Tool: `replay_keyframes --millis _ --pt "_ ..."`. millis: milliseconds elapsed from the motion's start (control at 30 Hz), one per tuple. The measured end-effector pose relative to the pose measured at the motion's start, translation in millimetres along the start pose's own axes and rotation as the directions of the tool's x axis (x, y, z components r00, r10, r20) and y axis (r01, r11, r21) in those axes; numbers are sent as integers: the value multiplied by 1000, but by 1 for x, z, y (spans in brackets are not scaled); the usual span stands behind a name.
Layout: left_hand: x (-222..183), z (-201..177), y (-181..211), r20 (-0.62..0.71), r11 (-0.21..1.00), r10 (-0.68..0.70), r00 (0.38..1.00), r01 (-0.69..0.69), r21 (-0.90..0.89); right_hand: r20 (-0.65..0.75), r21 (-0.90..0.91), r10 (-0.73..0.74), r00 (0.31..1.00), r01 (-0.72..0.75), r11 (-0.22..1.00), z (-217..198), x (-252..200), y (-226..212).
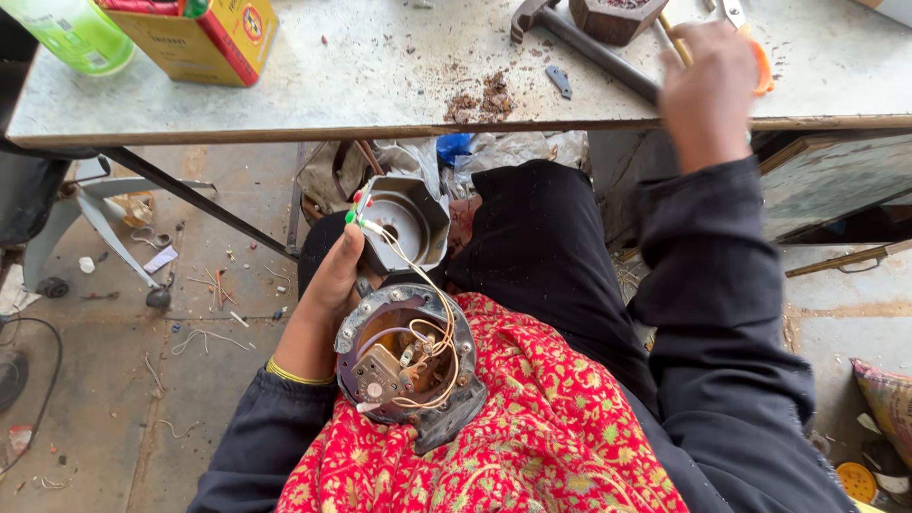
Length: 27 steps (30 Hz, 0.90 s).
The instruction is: The person disassembles a small electric motor, removes the end cap, and manipulates internal wiring and components using pliers and screwdrivers. They adjust wires and parts within the motor housing while seated, then reposition the assembly on their lap to continue working.
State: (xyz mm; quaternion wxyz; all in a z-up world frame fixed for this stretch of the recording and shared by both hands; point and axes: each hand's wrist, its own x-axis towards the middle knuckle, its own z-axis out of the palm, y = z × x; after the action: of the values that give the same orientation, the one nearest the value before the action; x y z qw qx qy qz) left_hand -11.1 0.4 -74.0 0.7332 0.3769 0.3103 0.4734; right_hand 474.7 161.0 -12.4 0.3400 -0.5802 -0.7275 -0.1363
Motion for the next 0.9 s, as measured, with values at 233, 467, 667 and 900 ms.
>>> replay_keyframes --millis 233,467,667,900 --pt "5 -3 1 115 999 19 993 -25 45 45 -198 62 997 -52 979 -10 30 103" --pt "12 -6 -9 -23 987 -161 987 162 9 212 -250 0 977 54 967 30 83 141" --pt "14 -17 -14 -78 960 -272 959 265 -89 233 -278 92 968 -25 960 64 100 150" --pt "25 -35 -15 -185 943 -333 925 327 -63 279 -417 169 945 -39 908 77 112 149"
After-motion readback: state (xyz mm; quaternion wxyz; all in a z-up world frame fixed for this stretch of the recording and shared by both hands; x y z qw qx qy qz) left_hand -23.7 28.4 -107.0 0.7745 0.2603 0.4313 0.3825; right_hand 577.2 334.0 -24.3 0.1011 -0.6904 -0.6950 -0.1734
